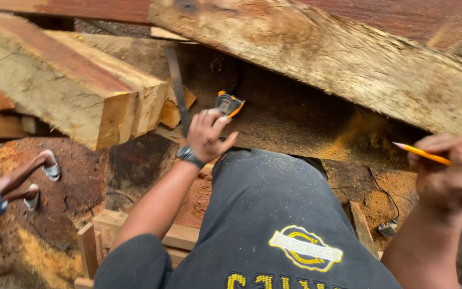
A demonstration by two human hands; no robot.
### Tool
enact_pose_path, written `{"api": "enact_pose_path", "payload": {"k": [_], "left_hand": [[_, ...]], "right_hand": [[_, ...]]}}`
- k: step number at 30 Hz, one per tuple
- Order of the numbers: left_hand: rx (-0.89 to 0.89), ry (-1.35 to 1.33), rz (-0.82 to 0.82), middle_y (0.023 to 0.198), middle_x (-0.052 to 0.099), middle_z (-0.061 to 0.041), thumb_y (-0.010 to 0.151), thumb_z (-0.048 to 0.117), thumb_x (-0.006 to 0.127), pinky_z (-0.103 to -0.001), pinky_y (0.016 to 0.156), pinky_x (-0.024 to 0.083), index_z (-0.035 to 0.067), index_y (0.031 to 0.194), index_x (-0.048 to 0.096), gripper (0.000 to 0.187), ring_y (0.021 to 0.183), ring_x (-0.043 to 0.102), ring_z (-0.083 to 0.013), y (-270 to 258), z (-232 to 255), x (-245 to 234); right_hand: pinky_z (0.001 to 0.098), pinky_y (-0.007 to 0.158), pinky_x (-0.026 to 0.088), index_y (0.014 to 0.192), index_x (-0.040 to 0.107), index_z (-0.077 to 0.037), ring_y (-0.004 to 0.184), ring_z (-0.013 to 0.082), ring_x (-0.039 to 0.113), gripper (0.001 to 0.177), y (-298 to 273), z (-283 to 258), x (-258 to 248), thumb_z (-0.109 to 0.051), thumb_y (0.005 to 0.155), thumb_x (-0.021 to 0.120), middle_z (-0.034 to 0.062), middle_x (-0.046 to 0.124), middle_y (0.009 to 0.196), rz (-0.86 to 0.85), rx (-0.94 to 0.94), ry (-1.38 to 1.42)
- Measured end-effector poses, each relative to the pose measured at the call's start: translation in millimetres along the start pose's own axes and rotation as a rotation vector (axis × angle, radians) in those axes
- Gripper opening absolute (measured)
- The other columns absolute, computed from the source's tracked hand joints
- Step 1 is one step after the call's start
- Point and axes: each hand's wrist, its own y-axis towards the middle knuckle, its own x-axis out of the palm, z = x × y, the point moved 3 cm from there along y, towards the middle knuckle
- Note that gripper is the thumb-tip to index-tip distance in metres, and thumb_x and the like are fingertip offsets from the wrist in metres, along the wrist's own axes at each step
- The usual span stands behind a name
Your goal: Measuring, marking, and cutting wooden beams using a tape measure, square, pencil, and circular saw
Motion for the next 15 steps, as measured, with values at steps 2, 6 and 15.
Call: {"api": "enact_pose_path", "payload": {"k": [2,6,15], "left_hand": [[-0.079,-0.002,-0.571,0.119,0.062,-0.015,0.081,0.052,0.083,-0.049,0.079,0.056,0.014,0.128,0.062,0.064,0.108,0.059,-0.0353,-37.8,-14.2,14.2],[0.002,0.022,-0.635,0.106,0.058,-0.013,0.078,0.022,0.086,-0.048,0.069,0.053,0.011,0.112,0.057,0.045,0.098,0.056,-0.0359,-41.6,-27.1,20.6],[0.185,-0.619,-0.421,0.078,0.069,-0.002,0.090,0.028,0.085,-0.036,0.064,0.047,0.010,0.126,0.073,0.042,0.070,0.061,-0.0200,147.6,60.6,-99.0]], "right_hand": [[0.0368,0.054,0.035,0.085,0.054,0.004,0.053,0.0307,0.045,0.048,3.3,-11.3,14.9,-0.029,0.119,0.048,0.0227,0.047,0.068,0.028,-0.136,0.003],[0.0354,0.054,0.036,0.082,0.054,0.010,0.053,0.0312,0.048,0.047,6.3,-17.1,27.8,-0.019,0.118,0.042,0.0254,0.051,0.069,0.007,-0.130,-0.097],[0.0293,0.056,0.041,0.082,0.061,0.004,0.055,0.0221,0.052,0.043,3.6,-14.6,11.8,-0.023,0.111,0.047,0.0181,0.057,0.069,0.101,-0.031,-0.035]]}}
